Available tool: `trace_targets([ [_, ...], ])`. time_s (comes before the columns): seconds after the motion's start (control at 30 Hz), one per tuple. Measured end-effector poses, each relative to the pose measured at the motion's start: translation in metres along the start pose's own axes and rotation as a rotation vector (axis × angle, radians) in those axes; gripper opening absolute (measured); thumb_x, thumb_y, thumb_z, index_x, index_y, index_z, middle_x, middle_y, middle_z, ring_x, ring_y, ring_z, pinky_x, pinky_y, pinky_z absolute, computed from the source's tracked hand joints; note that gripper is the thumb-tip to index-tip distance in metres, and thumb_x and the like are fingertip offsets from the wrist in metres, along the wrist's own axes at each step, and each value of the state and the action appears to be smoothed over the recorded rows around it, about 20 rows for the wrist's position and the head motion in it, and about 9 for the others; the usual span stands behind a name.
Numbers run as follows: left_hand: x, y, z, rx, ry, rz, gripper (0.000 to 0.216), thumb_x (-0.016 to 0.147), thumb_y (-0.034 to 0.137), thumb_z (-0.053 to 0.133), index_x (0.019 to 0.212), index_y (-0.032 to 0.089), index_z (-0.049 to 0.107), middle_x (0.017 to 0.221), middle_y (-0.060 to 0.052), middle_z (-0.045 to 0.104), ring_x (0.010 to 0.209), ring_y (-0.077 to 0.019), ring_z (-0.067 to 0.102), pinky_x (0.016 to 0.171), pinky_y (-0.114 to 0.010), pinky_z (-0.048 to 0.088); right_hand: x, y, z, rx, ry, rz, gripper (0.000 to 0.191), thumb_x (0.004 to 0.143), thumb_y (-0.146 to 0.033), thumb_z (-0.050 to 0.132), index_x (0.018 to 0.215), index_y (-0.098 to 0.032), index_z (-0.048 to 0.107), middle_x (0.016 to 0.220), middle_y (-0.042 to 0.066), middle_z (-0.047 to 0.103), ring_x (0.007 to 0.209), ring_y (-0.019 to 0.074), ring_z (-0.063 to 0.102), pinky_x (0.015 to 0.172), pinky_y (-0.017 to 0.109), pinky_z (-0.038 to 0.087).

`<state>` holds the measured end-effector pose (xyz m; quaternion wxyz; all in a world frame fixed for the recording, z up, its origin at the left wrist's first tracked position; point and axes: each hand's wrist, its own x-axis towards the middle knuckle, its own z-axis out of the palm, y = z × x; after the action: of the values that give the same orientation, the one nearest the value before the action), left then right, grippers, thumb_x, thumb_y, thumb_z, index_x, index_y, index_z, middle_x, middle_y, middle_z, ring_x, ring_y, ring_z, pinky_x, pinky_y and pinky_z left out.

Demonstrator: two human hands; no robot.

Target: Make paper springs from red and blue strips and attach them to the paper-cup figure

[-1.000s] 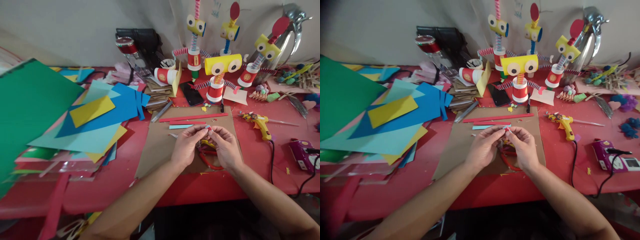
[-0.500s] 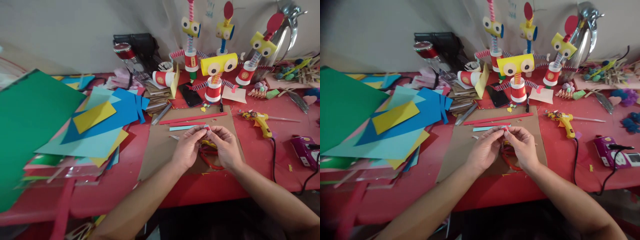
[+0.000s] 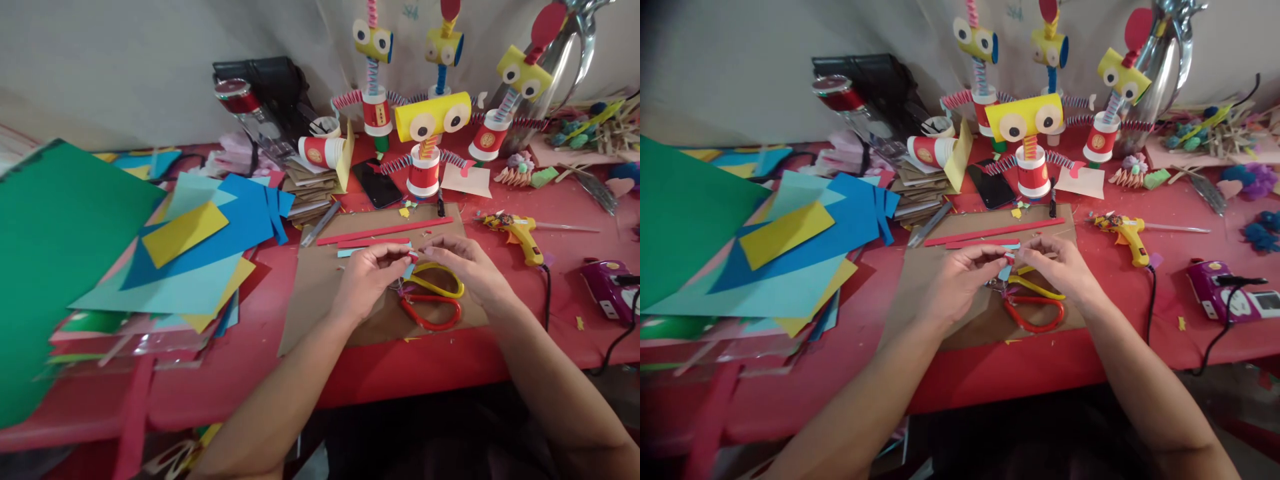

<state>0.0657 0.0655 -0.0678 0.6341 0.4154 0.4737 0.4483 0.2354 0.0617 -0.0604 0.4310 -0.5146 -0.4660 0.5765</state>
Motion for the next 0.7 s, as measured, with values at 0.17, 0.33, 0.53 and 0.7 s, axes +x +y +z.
trace_targets([
  [0.17, -0.002, 0.004, 0.000, 0.056, -0.041, 0.019, 0.020, 0.059, 0.025, 0.084, 0.073, 0.020, 0.070, 0.068, -0.001, 0.069, 0.065, -0.0133, 0.062, 0.060, -0.024, 0.050, -0.001, -0.004, 0.001, -0.068, -0.089, 0.063, 0.019, 0.069, -0.037, 0.072, 0.066, -0.018, 0.069, 0.062, -0.002, 0.067, 0.056, 0.0118, 0.057, 0.057, 0.025, 0.042],
  [0.33, 0.000, 0.004, -0.003, 0.102, -0.102, 0.024, 0.017, 0.061, 0.026, 0.083, 0.072, 0.019, 0.072, 0.070, -0.002, 0.070, 0.068, -0.0133, 0.063, 0.064, -0.024, 0.050, -0.002, -0.009, 0.003, -0.134, -0.059, 0.157, 0.019, 0.063, -0.036, 0.069, 0.062, -0.017, 0.067, 0.052, -0.004, 0.059, 0.049, 0.0090, 0.048, 0.049, 0.023, 0.034],
  [0.53, 0.003, -0.001, -0.008, 0.154, -0.158, 0.005, 0.016, 0.066, 0.031, 0.080, 0.076, 0.020, 0.077, 0.075, -0.003, 0.074, 0.070, -0.0151, 0.065, 0.069, -0.028, 0.051, -0.004, -0.015, 0.002, -0.181, -0.090, 0.233, 0.022, 0.059, -0.039, 0.067, 0.062, -0.017, 0.065, 0.047, -0.006, 0.051, 0.046, 0.0073, 0.040, 0.046, 0.023, 0.027],
  [0.7, 0.004, -0.004, -0.012, 0.139, -0.190, -0.051, 0.020, 0.068, 0.036, 0.079, 0.081, 0.021, 0.080, 0.080, -0.006, 0.077, 0.072, -0.0177, 0.067, 0.071, -0.031, 0.053, -0.003, -0.015, 0.003, -0.181, -0.079, 0.263, 0.022, 0.058, -0.040, 0.064, 0.060, -0.018, 0.062, 0.046, -0.007, 0.048, 0.045, 0.0068, 0.038, 0.044, 0.024, 0.023],
])
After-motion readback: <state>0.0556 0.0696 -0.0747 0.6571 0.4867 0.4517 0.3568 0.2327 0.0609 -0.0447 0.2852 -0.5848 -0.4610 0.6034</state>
